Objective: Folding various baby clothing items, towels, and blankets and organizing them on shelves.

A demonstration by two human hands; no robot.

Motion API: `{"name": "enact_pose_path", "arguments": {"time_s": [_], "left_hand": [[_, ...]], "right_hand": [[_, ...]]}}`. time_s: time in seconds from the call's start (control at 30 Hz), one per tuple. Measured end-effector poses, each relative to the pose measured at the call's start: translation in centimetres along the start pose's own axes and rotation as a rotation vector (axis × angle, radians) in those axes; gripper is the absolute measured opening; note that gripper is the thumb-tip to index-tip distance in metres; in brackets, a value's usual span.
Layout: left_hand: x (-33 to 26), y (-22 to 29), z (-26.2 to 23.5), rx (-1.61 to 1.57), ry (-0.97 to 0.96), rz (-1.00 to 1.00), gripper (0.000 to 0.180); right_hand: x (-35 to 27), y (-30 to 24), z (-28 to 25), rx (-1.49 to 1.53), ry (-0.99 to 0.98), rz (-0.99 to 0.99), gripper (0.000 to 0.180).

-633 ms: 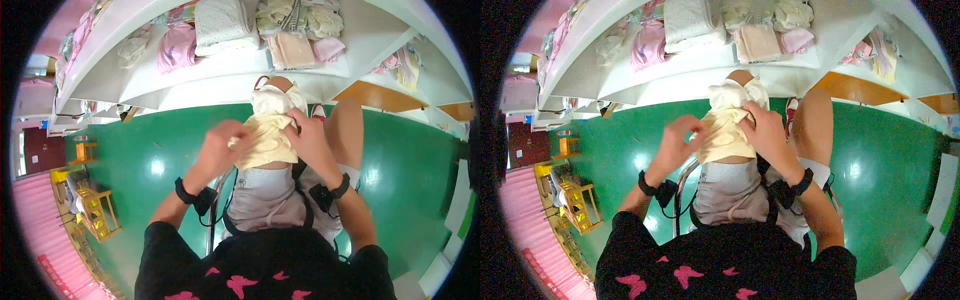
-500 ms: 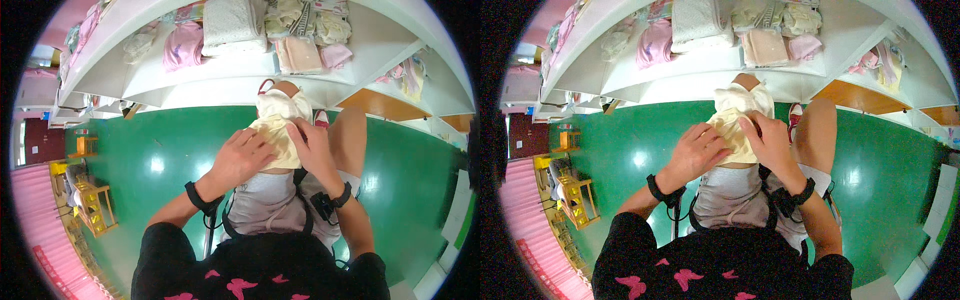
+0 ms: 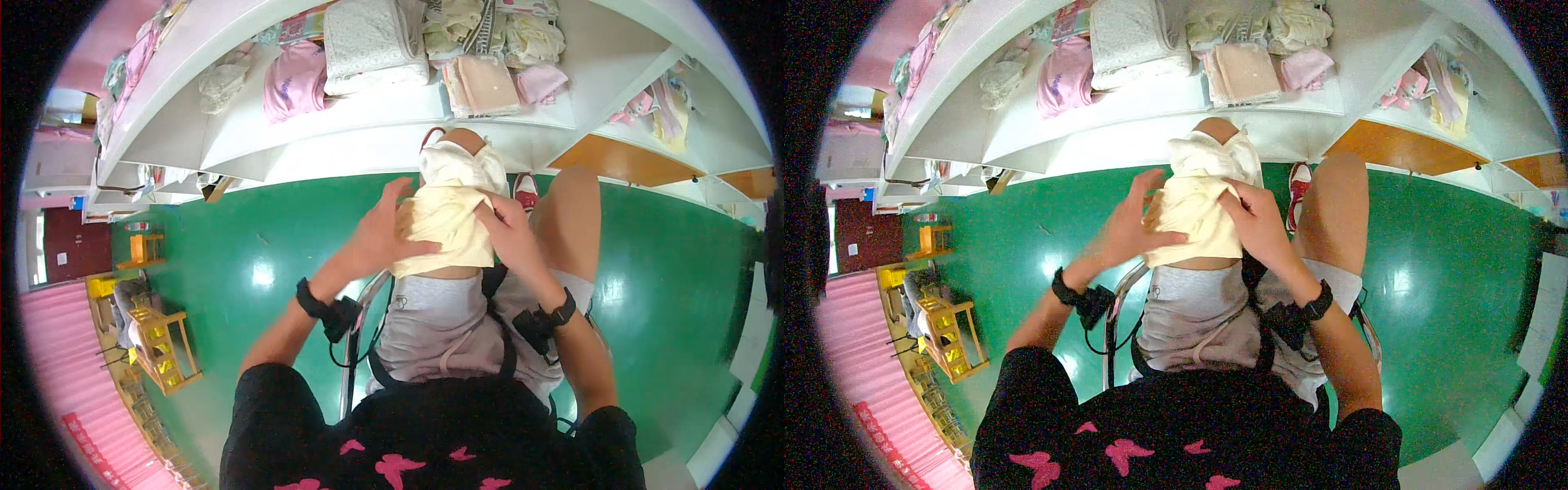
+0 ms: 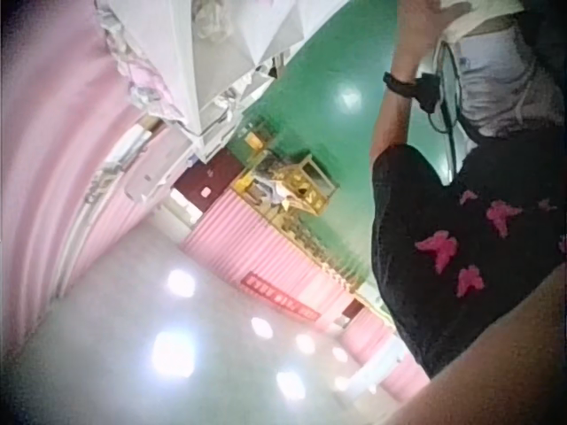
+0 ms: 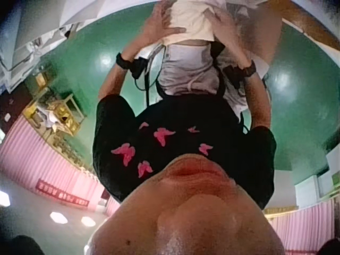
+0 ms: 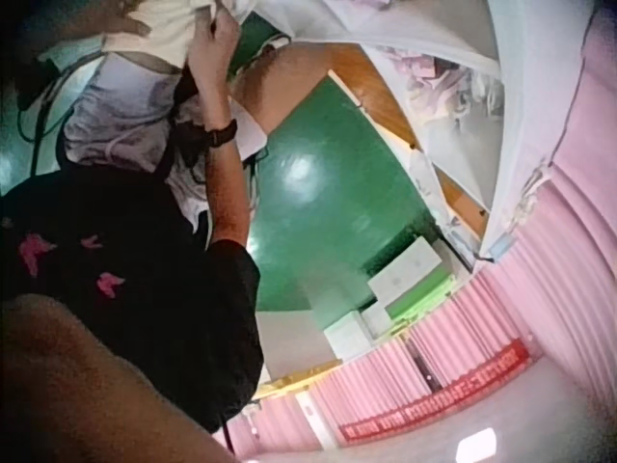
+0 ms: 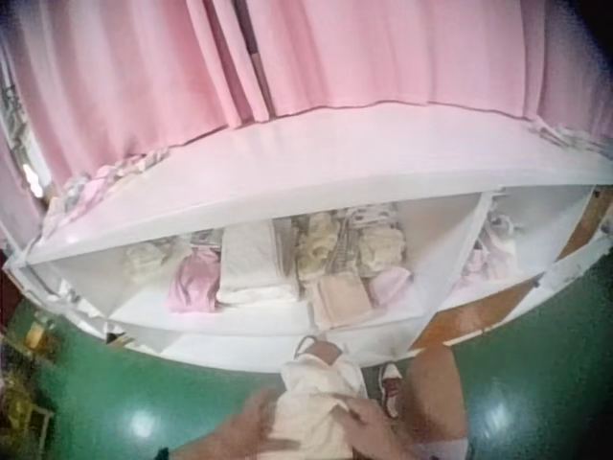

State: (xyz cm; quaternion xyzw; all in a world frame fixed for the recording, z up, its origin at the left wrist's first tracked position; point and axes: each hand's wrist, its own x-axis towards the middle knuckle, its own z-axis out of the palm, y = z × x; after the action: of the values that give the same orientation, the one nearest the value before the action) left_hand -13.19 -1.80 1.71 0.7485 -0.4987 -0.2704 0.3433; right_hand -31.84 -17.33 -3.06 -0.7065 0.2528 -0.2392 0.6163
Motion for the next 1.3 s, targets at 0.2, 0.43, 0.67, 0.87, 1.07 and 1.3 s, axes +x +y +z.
{"name": "enact_pose_path", "arguments": {"time_s": [0.2,0.43,0.67,0.87,1.07,1.3], "left_hand": [[0.8,-1.9,-4.2,0.152,-0.393,-0.218,0.067],[0.0,-4.8,-5.4,-0.114,-0.448,-0.322,0.056],[-1.0,-2.6,-6.8,-0.282,-0.563,-0.468,0.065],[-2.3,1.8,-8.6,-0.23,-0.328,-0.411,0.056],[-3.2,3.8,-8.0,-0.472,-0.18,-0.432,0.051],[-1.4,6.4,-2.2,-0.795,-0.257,-0.155,0.058]], "right_hand": [[0.7,-1.1,-0.7,-0.044,-0.031,0.093,0.03],[0.8,1.0,-0.2,-0.081,-0.012,0.024,0.03],[0.4,-2.6,-0.6,-0.065,-0.11,0.076,0.03],[0.8,-2.5,-0.1,-0.156,-0.067,0.056,0.043],[0.2,-2.9,-0.3,-0.213,-0.113,0.295,0.035],[-1.1,-2.3,0.7,0.364,-0.047,0.352,0.049]]}}
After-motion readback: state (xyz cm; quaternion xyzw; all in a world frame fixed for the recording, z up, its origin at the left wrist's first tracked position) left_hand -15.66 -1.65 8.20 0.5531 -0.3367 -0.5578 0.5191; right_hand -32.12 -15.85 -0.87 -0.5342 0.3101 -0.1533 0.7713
